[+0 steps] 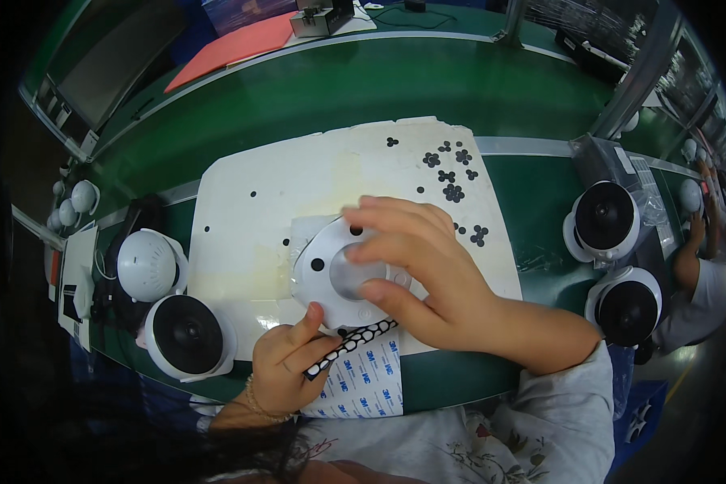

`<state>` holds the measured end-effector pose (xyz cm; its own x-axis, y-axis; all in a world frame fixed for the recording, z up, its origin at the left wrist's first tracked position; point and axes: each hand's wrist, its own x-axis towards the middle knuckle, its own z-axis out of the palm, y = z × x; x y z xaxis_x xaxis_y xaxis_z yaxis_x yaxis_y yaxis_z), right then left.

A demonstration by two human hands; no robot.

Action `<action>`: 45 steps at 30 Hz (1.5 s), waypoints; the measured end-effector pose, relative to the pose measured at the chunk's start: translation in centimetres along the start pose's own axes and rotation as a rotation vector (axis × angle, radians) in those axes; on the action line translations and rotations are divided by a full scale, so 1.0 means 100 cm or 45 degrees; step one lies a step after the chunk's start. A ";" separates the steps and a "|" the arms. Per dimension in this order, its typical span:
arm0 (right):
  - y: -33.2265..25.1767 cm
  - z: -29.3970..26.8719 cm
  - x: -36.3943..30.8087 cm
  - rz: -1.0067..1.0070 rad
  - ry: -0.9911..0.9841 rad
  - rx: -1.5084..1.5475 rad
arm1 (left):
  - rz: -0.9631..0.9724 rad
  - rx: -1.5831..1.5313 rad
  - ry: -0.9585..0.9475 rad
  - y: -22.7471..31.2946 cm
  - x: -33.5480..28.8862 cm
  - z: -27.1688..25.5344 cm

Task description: The person assembles white dome security cameras by hand. They pick up a camera housing, peel small black circular stickers from a backing sheet, and apply them into the holes on the bottom of the camera casing. The person repeats this process for multiple camera units, placing the finished ones on the table.

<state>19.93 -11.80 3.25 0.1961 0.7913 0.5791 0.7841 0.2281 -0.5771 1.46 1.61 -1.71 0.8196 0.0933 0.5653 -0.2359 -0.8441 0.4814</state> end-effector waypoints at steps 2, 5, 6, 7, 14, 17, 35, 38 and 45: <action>-0.004 0.002 0.009 -0.088 -0.034 -0.112 | -0.002 0.014 0.009 0.001 -0.001 0.000; -0.010 0.009 0.016 -0.173 -0.072 -0.353 | 0.013 0.023 0.011 0.001 0.000 0.000; -0.009 0.013 0.016 -0.162 -0.057 -0.351 | 0.021 0.024 0.011 0.000 0.001 0.000; -0.009 0.016 0.016 -0.154 -0.046 -0.343 | 0.020 0.020 0.012 0.000 0.000 0.001; -0.015 0.020 0.023 -0.075 0.002 -0.311 | 0.007 0.019 -0.002 0.000 -0.001 0.001; -0.010 0.019 0.028 -0.012 -0.040 -0.120 | 0.005 0.027 -0.007 0.001 -0.001 0.000; -0.001 0.018 0.029 0.123 -0.170 0.091 | 0.015 0.019 0.016 0.001 0.000 0.001; -0.001 0.018 0.029 0.112 -0.169 0.075 | 0.013 0.019 0.005 0.001 0.000 0.000; -0.001 0.018 0.027 0.107 -0.165 0.062 | 0.008 0.033 -0.009 0.002 0.001 -0.001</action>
<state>19.28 -8.65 3.83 0.1800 0.8747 0.4501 0.7380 0.1825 -0.6497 1.47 1.51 -1.51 0.8217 0.0843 0.5636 -0.2274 -0.8583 0.4600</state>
